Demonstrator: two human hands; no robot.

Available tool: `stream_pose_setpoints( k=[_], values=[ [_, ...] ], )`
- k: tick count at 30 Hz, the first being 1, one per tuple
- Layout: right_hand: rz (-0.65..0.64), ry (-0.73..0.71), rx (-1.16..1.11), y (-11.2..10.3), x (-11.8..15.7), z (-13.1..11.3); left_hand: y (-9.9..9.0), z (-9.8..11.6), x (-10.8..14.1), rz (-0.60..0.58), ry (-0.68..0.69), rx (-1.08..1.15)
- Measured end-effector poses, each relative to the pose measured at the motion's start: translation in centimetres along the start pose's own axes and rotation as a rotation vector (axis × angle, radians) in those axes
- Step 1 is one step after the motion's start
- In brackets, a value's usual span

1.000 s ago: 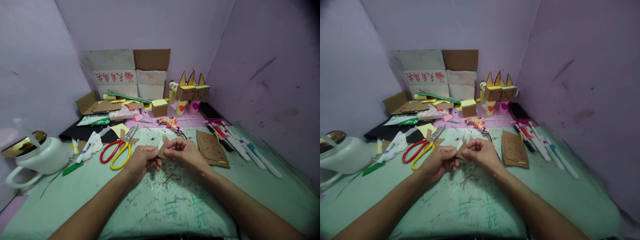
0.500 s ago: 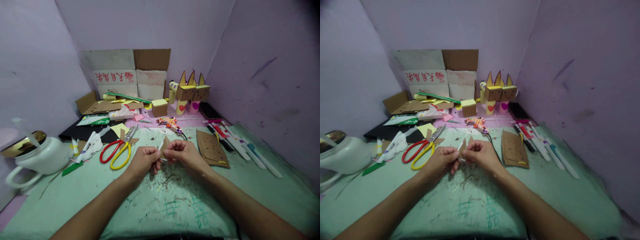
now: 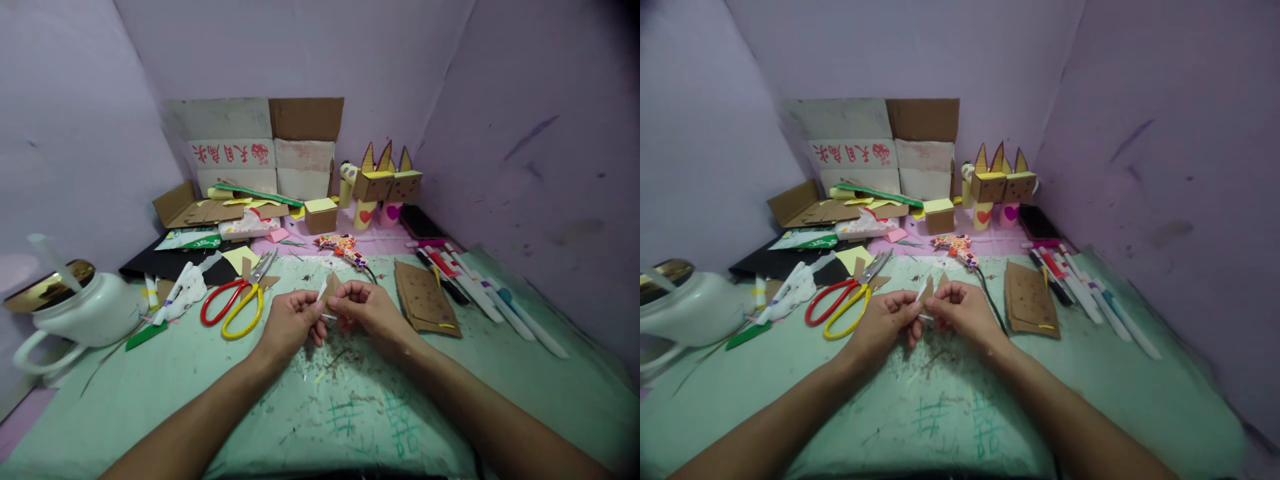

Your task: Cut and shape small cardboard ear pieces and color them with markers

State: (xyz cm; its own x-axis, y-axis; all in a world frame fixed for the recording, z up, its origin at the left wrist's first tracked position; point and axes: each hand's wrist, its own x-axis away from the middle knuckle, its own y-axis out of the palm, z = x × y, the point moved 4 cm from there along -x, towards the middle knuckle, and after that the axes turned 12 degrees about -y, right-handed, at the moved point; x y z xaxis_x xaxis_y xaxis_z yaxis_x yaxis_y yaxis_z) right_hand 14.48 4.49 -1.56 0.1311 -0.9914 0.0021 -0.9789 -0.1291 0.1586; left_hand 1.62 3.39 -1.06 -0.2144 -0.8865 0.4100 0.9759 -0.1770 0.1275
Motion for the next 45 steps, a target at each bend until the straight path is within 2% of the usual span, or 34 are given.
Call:
stream_pose_setpoints(
  k=[3, 5, 7, 9, 10, 13, 15, 17, 20, 24, 26, 28, 30, 31, 33, 35, 41, 45],
  values=[
    [-0.026, -0.013, 0.034, -0.3, -0.2, -0.1, -0.4, -0.2, -0.3, 0.023, 0.017, 0.043],
    [0.012, -0.099, 0.135, -1.3, -0.6, -0.4, -0.8, -0.2, -0.5, 0.059, 0.033, 0.071],
    [0.131, -0.255, 0.389, -2.7, -1.2, -1.2, -1.3, 0.1, -0.7, 0.114, 0.061, 0.104],
    [0.226, -0.364, 0.737, -3.7, -1.6, -1.7, -1.7, 0.3, -0.7, 0.175, 0.076, 0.133],
    [0.226, -0.372, 0.893, -3.8, -1.8, -1.8, -1.9, 0.4, -0.7, 0.203, 0.07, 0.137],
    [0.12, -0.3, 1.236, -3.0, -2.2, -1.3, -2.0, 0.5, -0.8, 0.265, 0.009, 0.067],
    [0.076, -0.272, 1.377, -2.1, -2.3, -1.1, -1.9, 0.4, -0.9, 0.276, -0.031, -0.024],
    [0.06, -0.262, 1.417, -1.5, -2.4, -0.9, -1.9, 0.2, -1.1, 0.281, -0.067, -0.133],
    [0.067, -0.251, 1.258, -1.7, -2.6, -0.4, -2.4, 0.1, -1.3, 0.345, -0.048, -0.39],
    [0.109, -0.288, 0.811, -2.9, -3.0, 0.0, -3.0, 1.1, -0.8, 0.508, 0.176, -0.858],
    [0.109, -0.291, 0.728, -3.2, -3.0, 0.0, -3.1, 1.8, -0.2, 0.623, 0.25, -0.962],
    [0.109, -0.253, 0.604, -3.0, -2.8, -0.1, -3.1, 2.5, 0.4, 0.67, 0.355, -0.882],
    [0.102, -0.195, 0.391, -2.5, -2.5, -0.1, -3.0, 2.8, 0.7, 0.614, 0.439, -0.678],
    [0.092, -0.164, 0.283, -2.2, -2.3, -0.1, -2.9, 2.7, 0.6, 0.555, 0.43, -0.567],
    [0.06, -0.115, 0.134, -1.4, -1.9, -0.1, -2.9, 2.0, 0.0, 0.453, 0.326, -0.373],
    [0.024, -0.071, 0.054, -0.7, -1.5, -0.2, -2.8, 1.3, -0.6, 0.405, 0.222, -0.266],
    [-0.014, 0.042, -0.107, 0.2, -0.7, 0.1, -2.3, 1.1, -0.7, 0.393, 0.235, -0.324],
    [-0.028, 0.046, -0.15, 0.3, -0.7, 0.2, -2.1, 1.2, -0.4, 0.401, 0.251, -0.383]
  ],
)
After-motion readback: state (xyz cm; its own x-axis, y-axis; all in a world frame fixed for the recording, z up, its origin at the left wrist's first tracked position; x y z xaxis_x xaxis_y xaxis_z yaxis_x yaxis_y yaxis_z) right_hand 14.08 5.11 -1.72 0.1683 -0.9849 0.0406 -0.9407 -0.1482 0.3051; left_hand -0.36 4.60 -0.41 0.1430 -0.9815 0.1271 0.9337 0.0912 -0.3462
